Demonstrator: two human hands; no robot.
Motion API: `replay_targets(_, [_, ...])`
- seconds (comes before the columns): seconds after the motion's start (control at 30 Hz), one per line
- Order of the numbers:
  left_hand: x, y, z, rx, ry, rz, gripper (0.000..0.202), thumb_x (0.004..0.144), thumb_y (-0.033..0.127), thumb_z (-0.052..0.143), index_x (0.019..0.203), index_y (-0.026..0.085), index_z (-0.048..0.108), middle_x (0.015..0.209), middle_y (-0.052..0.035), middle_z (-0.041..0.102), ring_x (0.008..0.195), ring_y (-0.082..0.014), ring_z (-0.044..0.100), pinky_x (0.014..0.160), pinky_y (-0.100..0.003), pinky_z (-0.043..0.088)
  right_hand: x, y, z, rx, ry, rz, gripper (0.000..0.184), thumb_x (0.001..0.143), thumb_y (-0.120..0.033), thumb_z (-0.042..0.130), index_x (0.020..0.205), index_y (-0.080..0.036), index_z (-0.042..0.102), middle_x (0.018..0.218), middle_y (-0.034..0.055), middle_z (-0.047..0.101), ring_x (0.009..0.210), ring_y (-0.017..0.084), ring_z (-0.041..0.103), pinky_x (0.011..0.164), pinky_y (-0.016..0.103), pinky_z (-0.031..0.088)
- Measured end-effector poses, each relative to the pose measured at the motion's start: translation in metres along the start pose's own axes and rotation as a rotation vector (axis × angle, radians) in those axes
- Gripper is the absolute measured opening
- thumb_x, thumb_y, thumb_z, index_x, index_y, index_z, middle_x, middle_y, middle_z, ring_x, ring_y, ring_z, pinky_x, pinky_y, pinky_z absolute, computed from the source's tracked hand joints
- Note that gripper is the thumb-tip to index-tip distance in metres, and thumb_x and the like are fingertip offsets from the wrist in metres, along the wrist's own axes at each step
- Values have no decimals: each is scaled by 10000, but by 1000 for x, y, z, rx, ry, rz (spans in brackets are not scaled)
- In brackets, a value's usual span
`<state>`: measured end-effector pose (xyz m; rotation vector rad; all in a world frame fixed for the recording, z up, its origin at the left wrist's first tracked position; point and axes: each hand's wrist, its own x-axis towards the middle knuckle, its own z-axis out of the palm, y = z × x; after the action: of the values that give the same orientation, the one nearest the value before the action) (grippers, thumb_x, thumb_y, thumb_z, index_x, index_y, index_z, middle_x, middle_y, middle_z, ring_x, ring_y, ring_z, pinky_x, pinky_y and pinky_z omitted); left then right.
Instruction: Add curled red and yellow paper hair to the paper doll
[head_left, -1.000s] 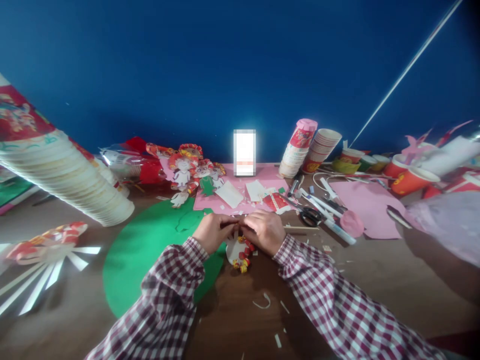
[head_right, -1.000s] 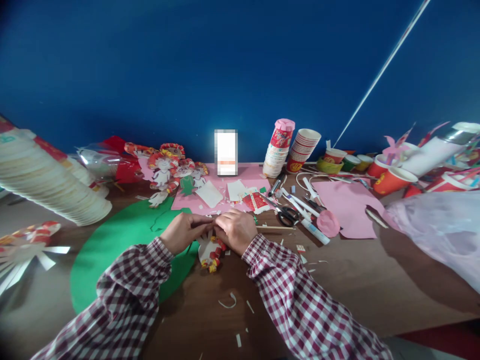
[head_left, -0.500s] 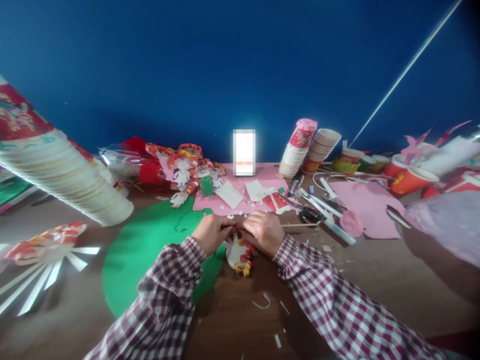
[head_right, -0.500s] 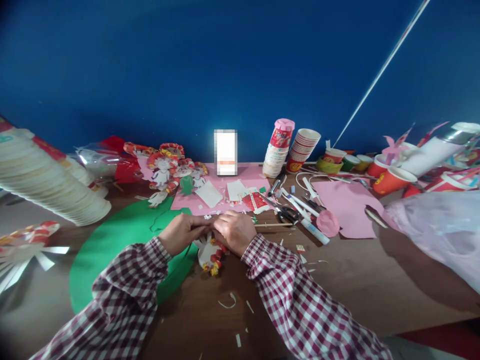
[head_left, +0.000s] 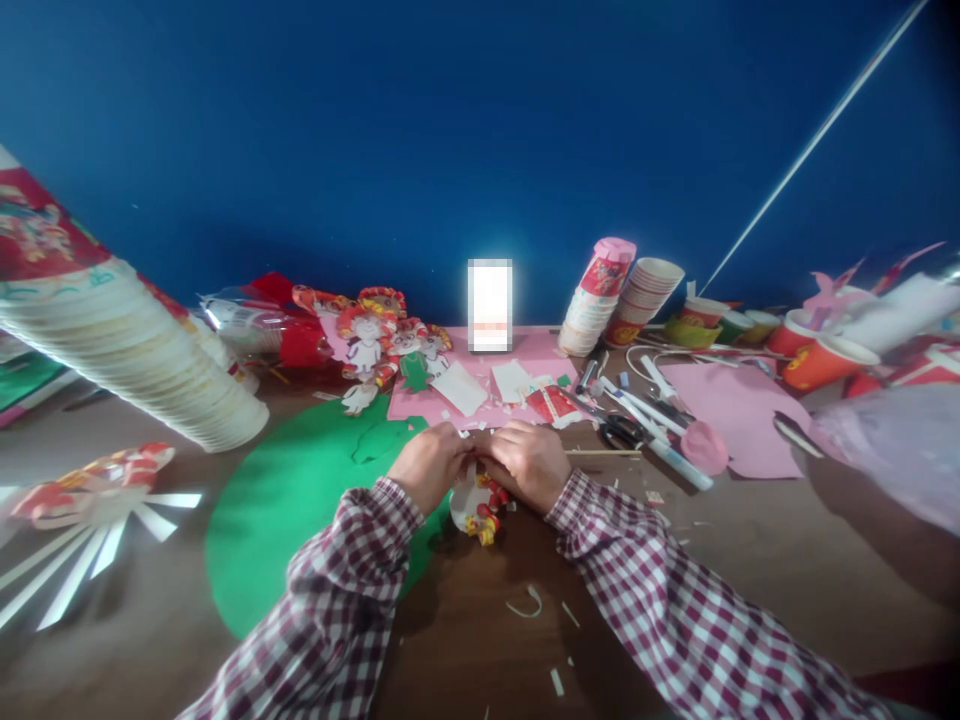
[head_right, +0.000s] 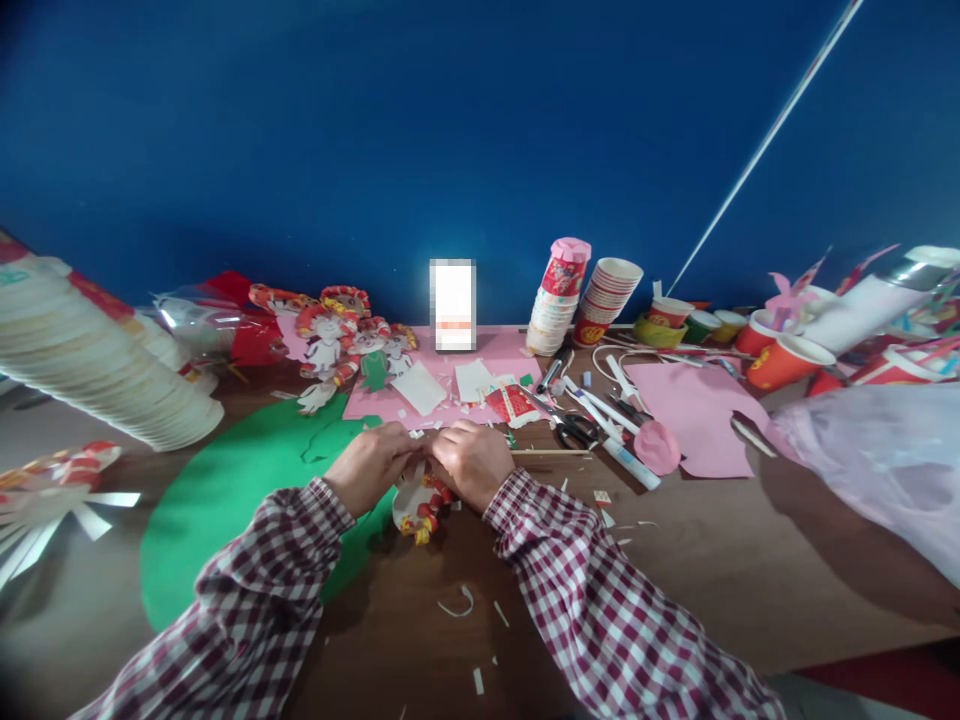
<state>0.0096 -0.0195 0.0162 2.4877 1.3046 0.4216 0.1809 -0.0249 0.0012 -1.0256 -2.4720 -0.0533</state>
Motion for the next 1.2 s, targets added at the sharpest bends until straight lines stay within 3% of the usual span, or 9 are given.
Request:
replay_targets(0.6, [-1,-8,6,-53,19,-47,165,726,168,472,658,167,624,652,-20,544,638,-126,488,585,-225,352,-2,-1,1,136,0,128,144,797,-274,539,898,-197,606,800,24,629,781,145,553,708,236,391])
replay_targets(0.9, [0,-7,4,-117,30,-145,119,696,199,517,651,159,620,655,-14,560,614,-116,493,552,-213,343,-3,-1,1,222,-10,156,253,784,-218,539,1031,-249,584,902,6,645,824,143,573,747,233,399])
replay_targets(1.1, [-1,-8,5,-231,36,-243,150,670,270,559,679,146,643,661,-19,591,601,-115,510,541,-208,362,-2,-2,0,229,-5,147,225,795,-223,515,1004,-247,592,932,0,644,836,133,573,742,221,389])
replay_targets(1.2, [-1,-10,6,-266,39,-249,158,656,277,567,684,148,653,647,-14,597,582,-111,508,524,-204,358,-1,-4,-3,178,-21,155,176,821,-249,469,903,-206,619,813,17,646,758,130,570,681,219,377])
